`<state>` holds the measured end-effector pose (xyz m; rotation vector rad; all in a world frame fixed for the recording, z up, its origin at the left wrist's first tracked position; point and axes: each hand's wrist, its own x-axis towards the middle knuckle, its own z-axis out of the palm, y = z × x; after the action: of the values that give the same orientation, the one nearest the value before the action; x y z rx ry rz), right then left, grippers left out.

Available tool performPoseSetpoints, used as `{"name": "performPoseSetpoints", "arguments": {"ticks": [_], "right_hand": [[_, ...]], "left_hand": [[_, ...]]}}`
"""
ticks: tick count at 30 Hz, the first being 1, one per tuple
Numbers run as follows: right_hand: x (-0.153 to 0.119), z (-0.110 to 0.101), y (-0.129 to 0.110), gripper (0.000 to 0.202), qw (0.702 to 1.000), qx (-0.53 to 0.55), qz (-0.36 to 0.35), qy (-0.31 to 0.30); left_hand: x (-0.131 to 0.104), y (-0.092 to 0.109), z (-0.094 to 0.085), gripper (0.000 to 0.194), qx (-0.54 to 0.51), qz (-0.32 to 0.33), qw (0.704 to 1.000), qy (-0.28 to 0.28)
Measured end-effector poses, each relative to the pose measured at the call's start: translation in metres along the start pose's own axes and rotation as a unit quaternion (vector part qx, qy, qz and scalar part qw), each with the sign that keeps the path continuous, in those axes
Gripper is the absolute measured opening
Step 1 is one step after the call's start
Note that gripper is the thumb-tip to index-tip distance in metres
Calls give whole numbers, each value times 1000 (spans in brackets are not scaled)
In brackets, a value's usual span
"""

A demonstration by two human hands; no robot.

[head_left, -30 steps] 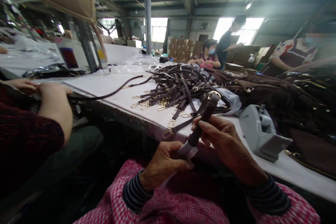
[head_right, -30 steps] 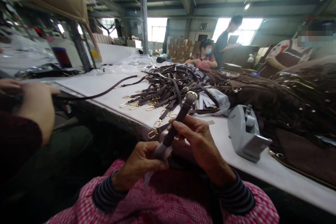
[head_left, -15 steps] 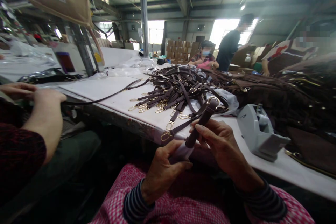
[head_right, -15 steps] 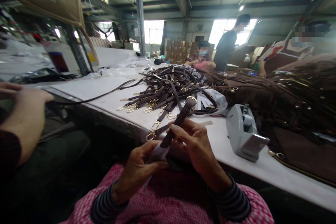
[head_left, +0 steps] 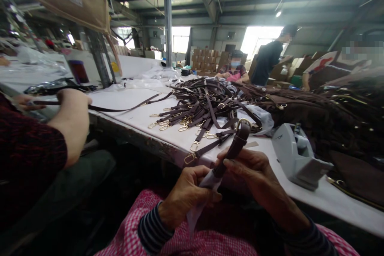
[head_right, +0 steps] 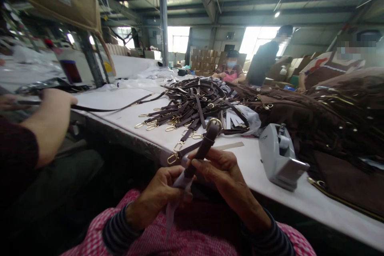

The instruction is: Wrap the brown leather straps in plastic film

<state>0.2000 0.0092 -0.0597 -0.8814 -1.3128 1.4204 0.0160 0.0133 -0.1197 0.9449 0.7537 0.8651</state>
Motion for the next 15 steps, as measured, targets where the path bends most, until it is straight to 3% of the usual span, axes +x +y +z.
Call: {"name": "performPoseSetpoints", "arguments": {"ticks": [7,11,15], "right_hand": [[1,5,1,18,999,8,-31,13],[2,9,6,21,997,6,-36,62],[0,9,13,25,995,-29,-45,85]], "left_hand": [[-1,-6,1,28,67,72,995,32],[-1,-5,3,18,155,154,971,98],[-2,-5,7,20,228,196,944,135]]}}
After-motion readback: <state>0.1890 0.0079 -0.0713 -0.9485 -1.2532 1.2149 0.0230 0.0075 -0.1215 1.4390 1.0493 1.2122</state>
